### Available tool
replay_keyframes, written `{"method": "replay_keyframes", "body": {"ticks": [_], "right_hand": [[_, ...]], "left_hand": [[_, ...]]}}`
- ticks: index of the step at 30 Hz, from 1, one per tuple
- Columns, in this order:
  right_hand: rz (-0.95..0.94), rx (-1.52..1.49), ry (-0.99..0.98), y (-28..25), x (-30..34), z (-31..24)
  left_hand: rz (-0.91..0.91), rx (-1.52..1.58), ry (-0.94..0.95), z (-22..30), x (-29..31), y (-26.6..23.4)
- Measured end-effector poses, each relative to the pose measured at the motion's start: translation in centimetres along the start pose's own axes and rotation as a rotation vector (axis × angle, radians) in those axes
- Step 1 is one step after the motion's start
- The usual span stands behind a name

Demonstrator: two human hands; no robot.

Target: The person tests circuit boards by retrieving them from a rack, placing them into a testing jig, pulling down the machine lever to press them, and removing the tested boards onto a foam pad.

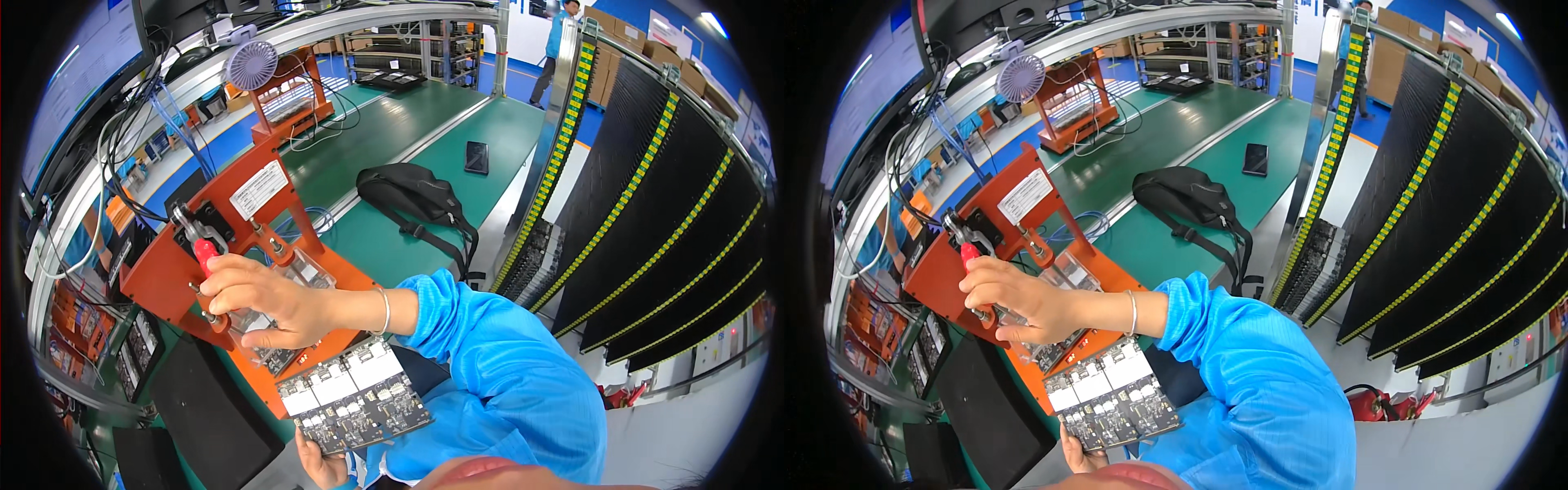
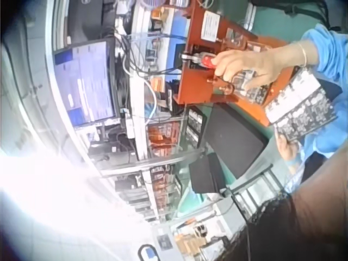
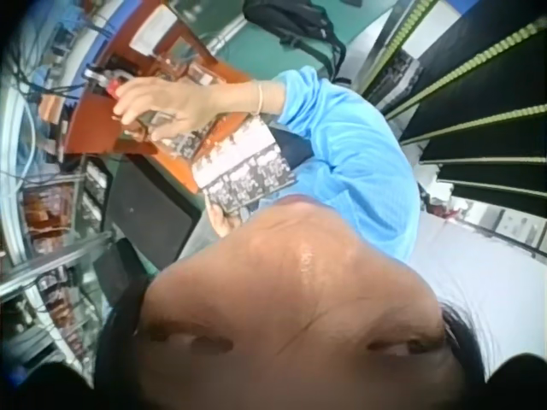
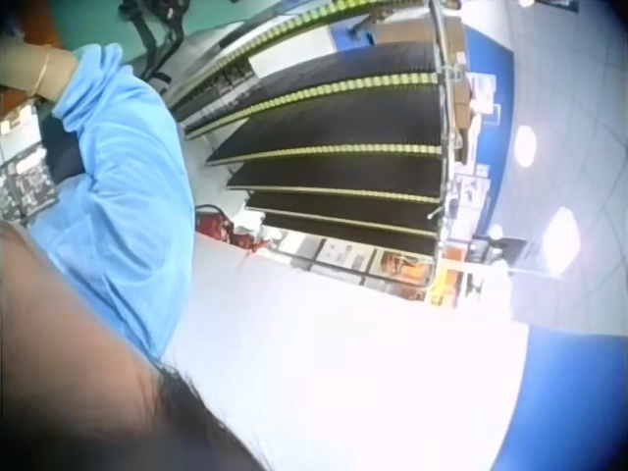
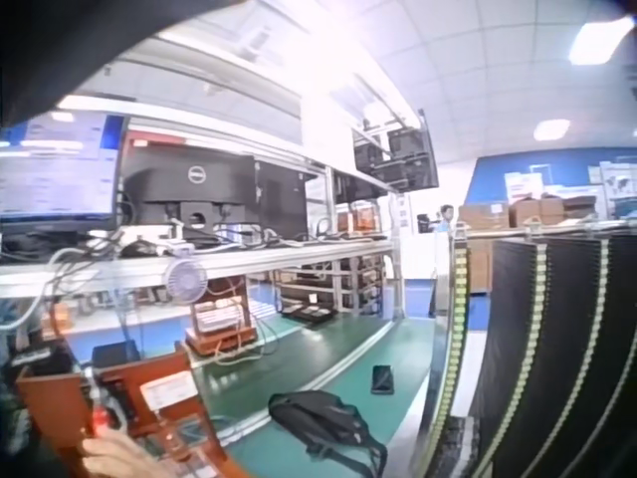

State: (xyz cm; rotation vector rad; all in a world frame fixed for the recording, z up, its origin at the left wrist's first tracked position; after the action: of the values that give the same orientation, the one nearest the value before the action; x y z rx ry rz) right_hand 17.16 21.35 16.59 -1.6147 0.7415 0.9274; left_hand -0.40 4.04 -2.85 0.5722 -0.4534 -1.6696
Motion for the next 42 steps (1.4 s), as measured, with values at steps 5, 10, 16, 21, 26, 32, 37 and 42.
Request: {"method": "replay_keyframes", "body": {"ticks": [5,10,16,21,26,32,37,42], "right_hand": [[-0.013,-0.009,0.0,0.0,0.0,0.0],[-0.008,-0.013,-0.005,0.2,0.1,0.1],[0.013,0.003,-0.012,0.2,-0.1,0.1],[-0.015,0.016,-0.002,-0.3,0.3,-0.2],[-0.063,0.014,0.014,-0.7,0.1,-0.8],[-0.059,0.013,-0.002,-0.5,-0.2,-0.8],[-0.068,0.003,-0.018,-0.4,-0.2,-0.5],[-0.067,-0.011,-0.004,-0.6,0.0,-0.6]], "left_hand": [[-0.197,-0.01,-0.011,0.3,-0.1,-1.0],[-0.129,-0.002,-0.023,0.2,-0.5,-0.4],[-0.101,-0.007,-0.021,0.4,-0.2,-0.5],[-0.103,-0.006,-0.034,0.2,-0.2,-0.4],[-0.103,-0.018,-0.031,0.3,0.2,-0.4],[-0.113,-0.026,-0.038,0.4,-0.2,-0.4],[-0.125,-0.03,-0.048,0.4,-0.6,-0.3],[-0.141,-0.033,-0.051,0.3,-1.0,-0.1]]}}
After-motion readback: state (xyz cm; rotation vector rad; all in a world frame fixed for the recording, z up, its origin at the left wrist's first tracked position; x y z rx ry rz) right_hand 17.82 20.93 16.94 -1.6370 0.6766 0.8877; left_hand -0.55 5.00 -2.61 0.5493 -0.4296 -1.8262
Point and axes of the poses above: each hand's wrist, its own x-axis away from the middle knuckle, its own y-axis out of the palm, z = x × y, the point moved 2 cm from there along -x, towards the middle knuckle, and after that the axes turned 13 degrees about -z, right-handed, at the moved point
